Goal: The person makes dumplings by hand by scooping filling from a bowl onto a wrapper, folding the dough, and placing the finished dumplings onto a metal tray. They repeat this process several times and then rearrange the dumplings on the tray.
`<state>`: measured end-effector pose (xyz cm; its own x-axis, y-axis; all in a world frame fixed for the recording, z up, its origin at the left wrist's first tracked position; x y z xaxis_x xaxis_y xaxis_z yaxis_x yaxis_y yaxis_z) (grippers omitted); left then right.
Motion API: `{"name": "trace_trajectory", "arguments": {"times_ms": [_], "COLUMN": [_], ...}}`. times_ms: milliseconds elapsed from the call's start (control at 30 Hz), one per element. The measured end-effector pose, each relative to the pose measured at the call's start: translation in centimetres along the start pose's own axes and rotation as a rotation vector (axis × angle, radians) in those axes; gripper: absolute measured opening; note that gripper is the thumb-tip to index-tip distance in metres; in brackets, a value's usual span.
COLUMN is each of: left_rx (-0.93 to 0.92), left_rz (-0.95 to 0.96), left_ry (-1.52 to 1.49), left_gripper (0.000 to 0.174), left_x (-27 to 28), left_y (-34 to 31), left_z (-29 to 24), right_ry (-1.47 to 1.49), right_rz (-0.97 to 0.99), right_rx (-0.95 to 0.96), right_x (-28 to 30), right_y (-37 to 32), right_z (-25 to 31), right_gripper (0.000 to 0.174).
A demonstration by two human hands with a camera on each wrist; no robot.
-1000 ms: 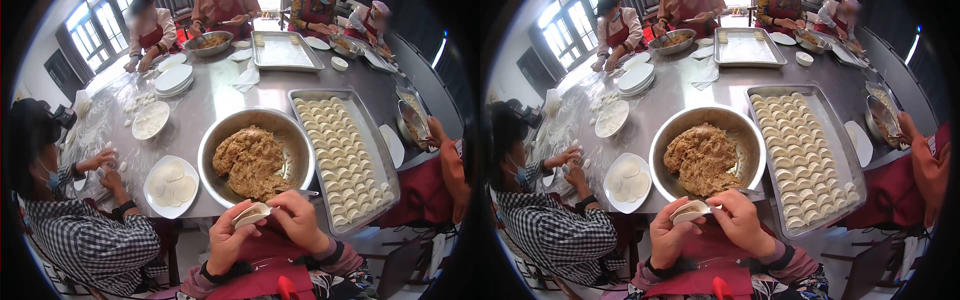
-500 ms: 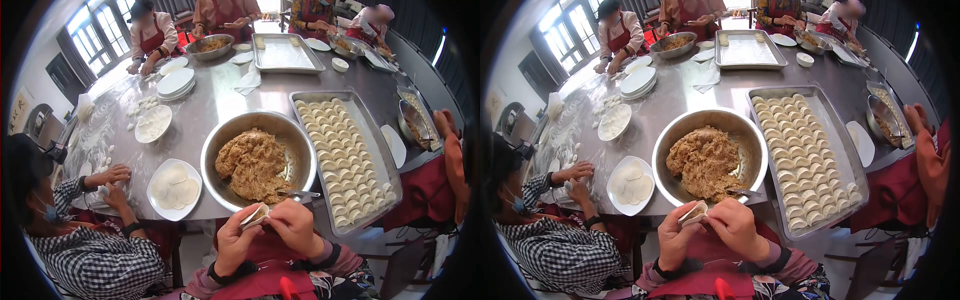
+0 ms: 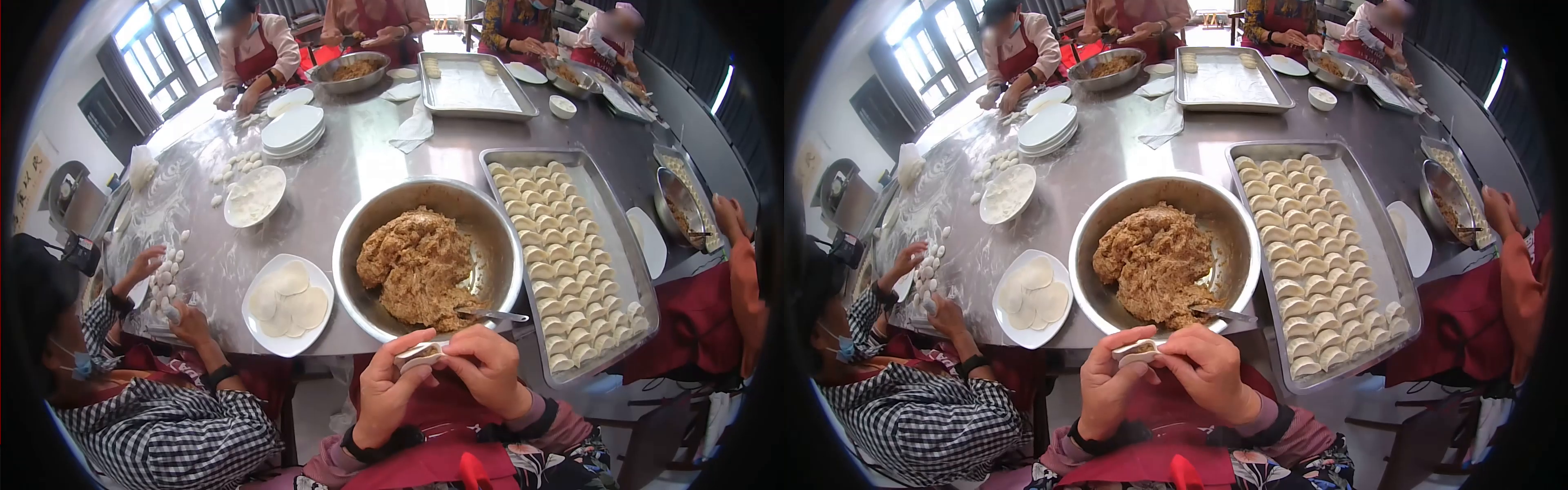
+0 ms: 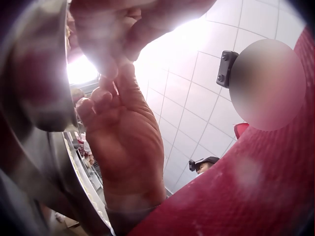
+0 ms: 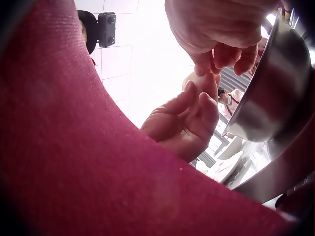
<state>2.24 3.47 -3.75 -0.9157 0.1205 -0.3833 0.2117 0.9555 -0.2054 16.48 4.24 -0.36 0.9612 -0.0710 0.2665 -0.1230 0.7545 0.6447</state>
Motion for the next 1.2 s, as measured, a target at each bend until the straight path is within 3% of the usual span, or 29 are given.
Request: {"name": "trace_trajectory", "arguments": {"times_ms": [133,200,233,267,367,467,700,767,900,1000,1067,1200], "left_rx": [0.0,0.001,0.005,0.011,0.009,0.023,0.087,0.086,0.103,0.107,0.107,0.061], "left_rz": [0.038,0.07,0.098,0.093,0.095,0.076,0.119,0.14,0.166,0.146,0.117,0.128], "left_ry": [-0.039,-0.046,-0.053,-0.058,-0.08,-0.162,0.0,0.019,-0.006,-0.072,-0.13,-0.219], "left_gripper": [0.03,0.03,0.03,0.03,0.032,0.034,0.028,0.027,0.031,0.037,0.04,0.041], "left_x": [0.3,0.4,0.3,0.3,0.2,0.1,0.4,0.3,0.2,0.1,0.3,0.4], "left_y": [0.2,0.2,0.2,0.0,0.2,0.1,-0.1,-0.1,0.1,0.2,0.3,0.4], "left_z": [0.6,0.7,0.8,1.0,0.8,0.7,1.2,1.0,1.3,1.3,1.3,1.8], "right_ry": [0.036,0.104,0.247,0.247,0.127,0.055,0.107,0.217,0.23,0.358,0.098,0.05], "right_rz": [0.015,-0.017,-0.047,-0.042,0.029,0.04,0.054,0.023,-0.019,-0.082,0.069,0.042], "right_rx": [0.012,-0.147,-0.323,-0.331,-0.095,-0.027,-0.03,-0.16,-0.117,-0.274,0.003,0.03], "right_x": [-0.2,0.0,-0.2,-0.2,-0.2,-0.1,-0.5,-0.5,-0.7,-0.8,-0.7,-0.6], "right_y": [0.2,0.4,-0.3,-0.6,-0.4,0.0,-0.5,-0.5,-0.7,-1.0,-0.4,-0.2], "right_z": [0.1,-0.3,-1.3,-1.4,-0.9,0.1,0.3,-0.4,-0.9,-1.9,-0.5,0.3], "right_gripper": [0.016,0.015,0.014,0.014,0.014,0.013,0.012,0.012,0.014,0.015,0.016,0.014]}}
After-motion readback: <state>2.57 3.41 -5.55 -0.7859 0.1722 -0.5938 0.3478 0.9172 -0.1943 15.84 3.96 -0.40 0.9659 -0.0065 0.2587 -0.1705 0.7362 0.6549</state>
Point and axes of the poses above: each hand's wrist, its own y-axis towards the middle knuckle, its own x-axis out of the back of the hand, z = x × y, the point moved 7 cm from there along y, towards the middle knuckle, and after that the axes turned 10 degrees about x, right-handed, at the moved point
